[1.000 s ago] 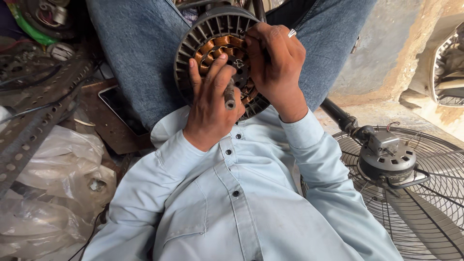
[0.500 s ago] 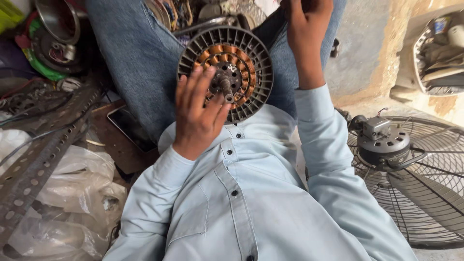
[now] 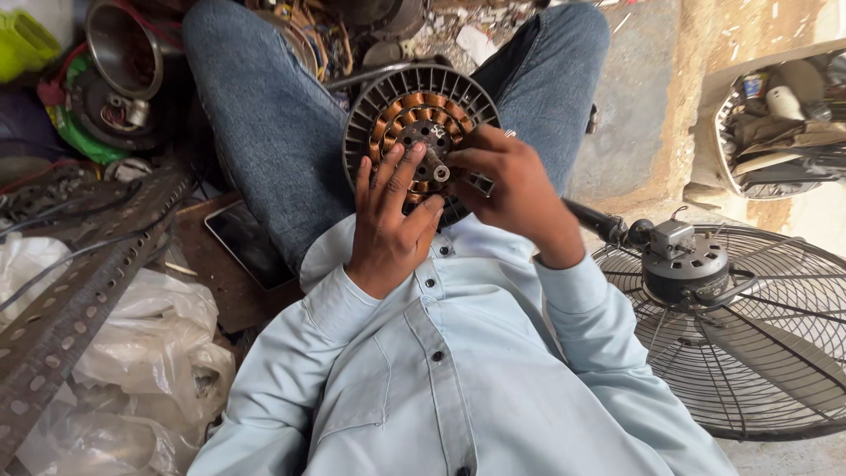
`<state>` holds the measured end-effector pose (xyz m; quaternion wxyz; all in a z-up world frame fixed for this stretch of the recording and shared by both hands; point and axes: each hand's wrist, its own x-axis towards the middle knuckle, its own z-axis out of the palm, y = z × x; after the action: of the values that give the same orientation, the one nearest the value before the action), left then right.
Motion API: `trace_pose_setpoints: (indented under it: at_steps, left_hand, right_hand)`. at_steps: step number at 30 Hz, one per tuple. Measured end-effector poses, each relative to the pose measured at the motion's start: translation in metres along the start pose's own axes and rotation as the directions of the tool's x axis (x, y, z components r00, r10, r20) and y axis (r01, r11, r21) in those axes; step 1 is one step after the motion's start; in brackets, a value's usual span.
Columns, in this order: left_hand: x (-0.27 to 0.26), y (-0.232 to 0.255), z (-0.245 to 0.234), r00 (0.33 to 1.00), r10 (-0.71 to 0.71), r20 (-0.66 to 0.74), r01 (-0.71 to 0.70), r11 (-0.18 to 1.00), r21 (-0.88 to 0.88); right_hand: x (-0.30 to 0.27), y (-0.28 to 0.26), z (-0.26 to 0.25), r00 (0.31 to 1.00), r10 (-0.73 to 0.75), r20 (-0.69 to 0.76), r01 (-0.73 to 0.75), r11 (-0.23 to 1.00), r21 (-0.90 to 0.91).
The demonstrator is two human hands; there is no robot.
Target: The person uses pliers to pull out internal components and wires from a fan motor stator, then uses a thin tool to clear small holes in the metal frame.
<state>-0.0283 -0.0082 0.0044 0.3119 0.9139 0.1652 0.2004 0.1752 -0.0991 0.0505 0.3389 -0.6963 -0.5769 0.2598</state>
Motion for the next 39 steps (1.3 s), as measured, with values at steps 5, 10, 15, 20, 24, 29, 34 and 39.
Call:
trace_pose_setpoints:
  at_steps: [5,10,15,20,24,29,34,39]
  left_hand:
    - [0.002,0.001,-0.003,0.999,-0.01,-0.035,0.009,1.0,-0.021]
    - [0.007,-0.001,-0.005,0.991,-0.104,-0.082,0.104,0.995,0.001]
    - [0.022,0.001,0.003,0.995,-0.07,-0.068,0.075,0.994,0.081]
    - [0.032,0.005,0.006,0.995,-0.103,-0.011,0.104,0.991,0.09]
    - [0.031,0.005,0.006,0.988,-0.152,-0.037,0.155,0.984,0.086]
    - [0.029,0.003,0.009,0.985,-0.165,-0.058,0.167,0.985,0.049]
    - [0.031,0.005,0.009,0.989,-0.143,-0.043,0.147,0.985,0.086]
    - [0.032,0.005,0.013,0.992,-0.11,-0.059,0.111,0.994,0.017]
  right_hand:
    - [0.001,-0.007,0.009,0.991,-0.056,-0.123,0.053,0.998,-0.023]
    - [-0.011,0.002,0.016,0.985,-0.024,-0.17,0.026,1.0,0.012]
    - [-0.02,0.018,0.02,0.963,0.057,-0.262,-0.043,0.997,0.059]
    - [-0.018,0.016,0.015,0.96,0.173,-0.221,-0.128,0.971,0.204]
    - [-0.011,0.004,0.017,0.982,-0.045,-0.181,0.06,0.995,0.08]
    - [-0.012,0.004,0.018,0.984,-0.014,-0.178,0.022,0.999,0.045]
    - [-0.01,0.012,0.019,0.961,0.108,-0.254,-0.075,0.988,0.135]
    - [-0.002,0.016,0.02,0.955,0.093,-0.28,-0.062,0.991,0.118]
